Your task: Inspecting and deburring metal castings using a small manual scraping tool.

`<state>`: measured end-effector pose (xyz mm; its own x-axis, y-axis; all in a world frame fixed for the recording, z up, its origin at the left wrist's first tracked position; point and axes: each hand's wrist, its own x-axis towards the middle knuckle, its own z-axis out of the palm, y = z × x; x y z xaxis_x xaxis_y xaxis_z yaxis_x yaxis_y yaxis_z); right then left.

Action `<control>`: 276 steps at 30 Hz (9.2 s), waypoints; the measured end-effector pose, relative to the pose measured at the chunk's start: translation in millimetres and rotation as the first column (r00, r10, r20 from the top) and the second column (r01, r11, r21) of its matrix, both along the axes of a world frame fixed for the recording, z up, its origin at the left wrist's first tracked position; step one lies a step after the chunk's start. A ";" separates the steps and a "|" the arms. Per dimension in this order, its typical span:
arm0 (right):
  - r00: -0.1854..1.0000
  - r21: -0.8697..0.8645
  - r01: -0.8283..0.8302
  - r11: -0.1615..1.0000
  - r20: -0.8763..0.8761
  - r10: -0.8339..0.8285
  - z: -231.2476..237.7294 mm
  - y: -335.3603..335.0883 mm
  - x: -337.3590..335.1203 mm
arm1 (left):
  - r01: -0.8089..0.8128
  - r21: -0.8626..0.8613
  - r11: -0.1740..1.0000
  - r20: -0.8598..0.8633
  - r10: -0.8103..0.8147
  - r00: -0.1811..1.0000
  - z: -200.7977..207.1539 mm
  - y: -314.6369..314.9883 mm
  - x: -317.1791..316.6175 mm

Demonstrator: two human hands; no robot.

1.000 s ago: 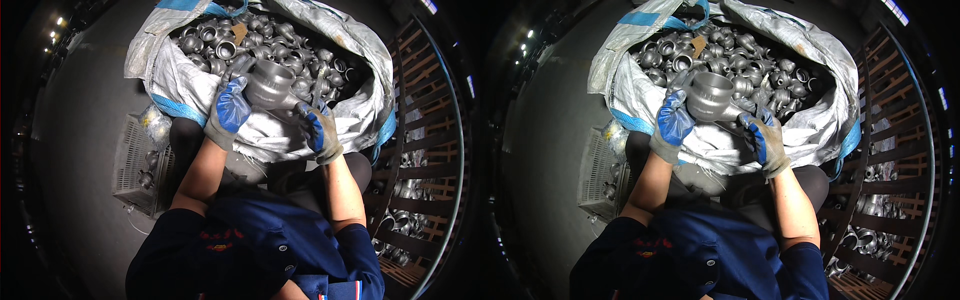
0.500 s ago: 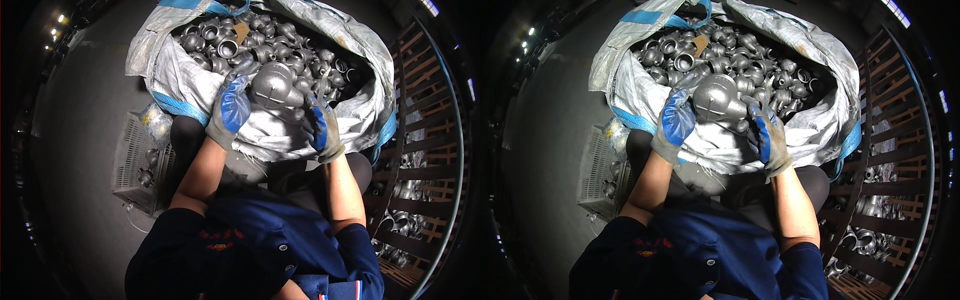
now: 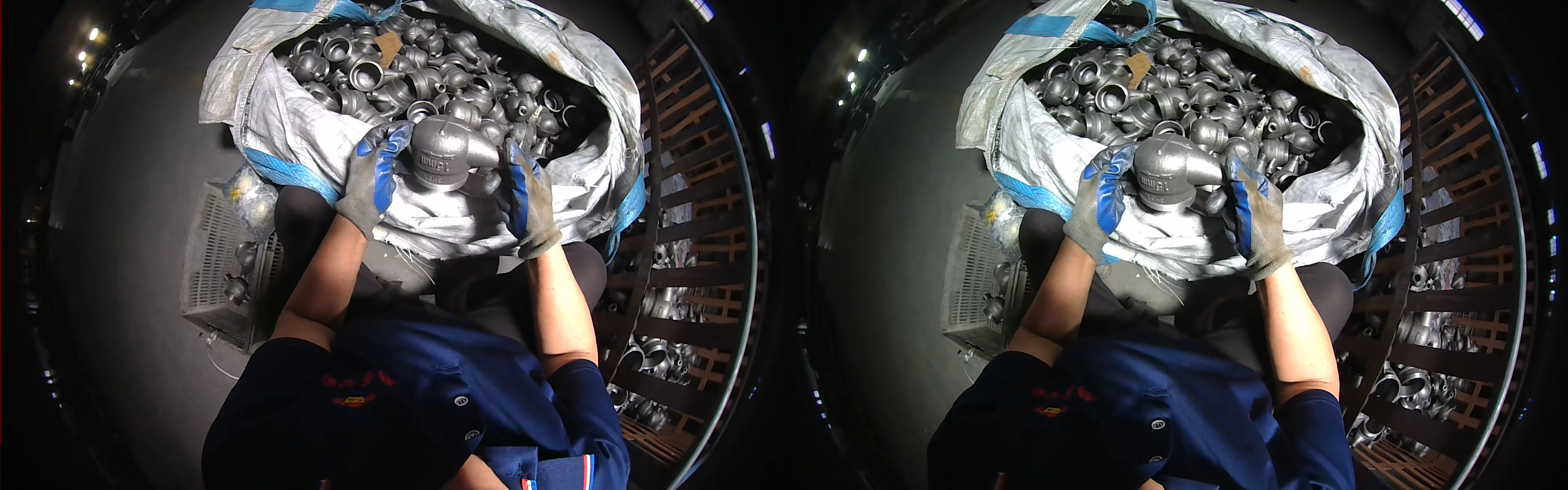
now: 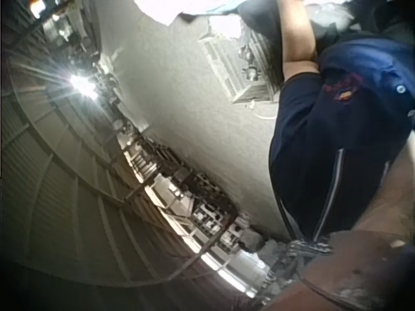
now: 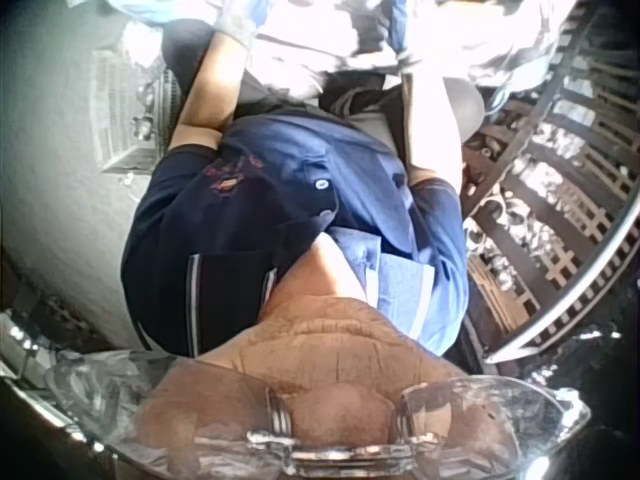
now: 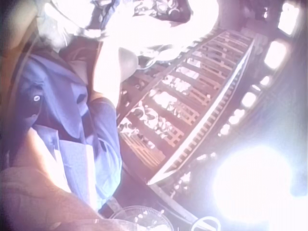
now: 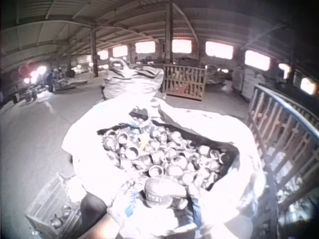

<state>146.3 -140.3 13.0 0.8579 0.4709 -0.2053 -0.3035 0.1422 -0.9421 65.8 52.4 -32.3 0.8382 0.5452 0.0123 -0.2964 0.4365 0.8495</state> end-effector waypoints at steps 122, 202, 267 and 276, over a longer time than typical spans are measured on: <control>0.990 0.205 -0.063 0.977 -0.113 0.087 40.3 -41.5 18.3 | 0.013 0.366 0.930 -0.603 0.226 0.765 -155.5 90.1 268.8; 0.788 -0.036 -0.004 0.999 0.615 0.025 9.0 -3.4 -30.1 | 0.359 -0.461 0.812 0.272 -0.256 0.928 5.8 -49.2 11.1; 0.430 -0.453 -0.015 0.891 0.802 0.415 24.9 -22.9 -42.8 | 0.228 -0.225 0.947 0.083 -0.215 0.973 42.1 -41.5 -53.1; 0.490 -0.332 -0.061 0.941 0.812 0.318 26.5 -19.0 -40.4 | 0.162 -0.149 0.976 0.074 -0.152 0.986 38.0 -45.5 -53.1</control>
<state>105.9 -159.3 39.5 0.5700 0.6928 0.4417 0.6623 -0.0692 -0.7461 12.8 7.0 5.7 0.9137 0.4064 -0.0068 -0.2638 0.6056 0.7508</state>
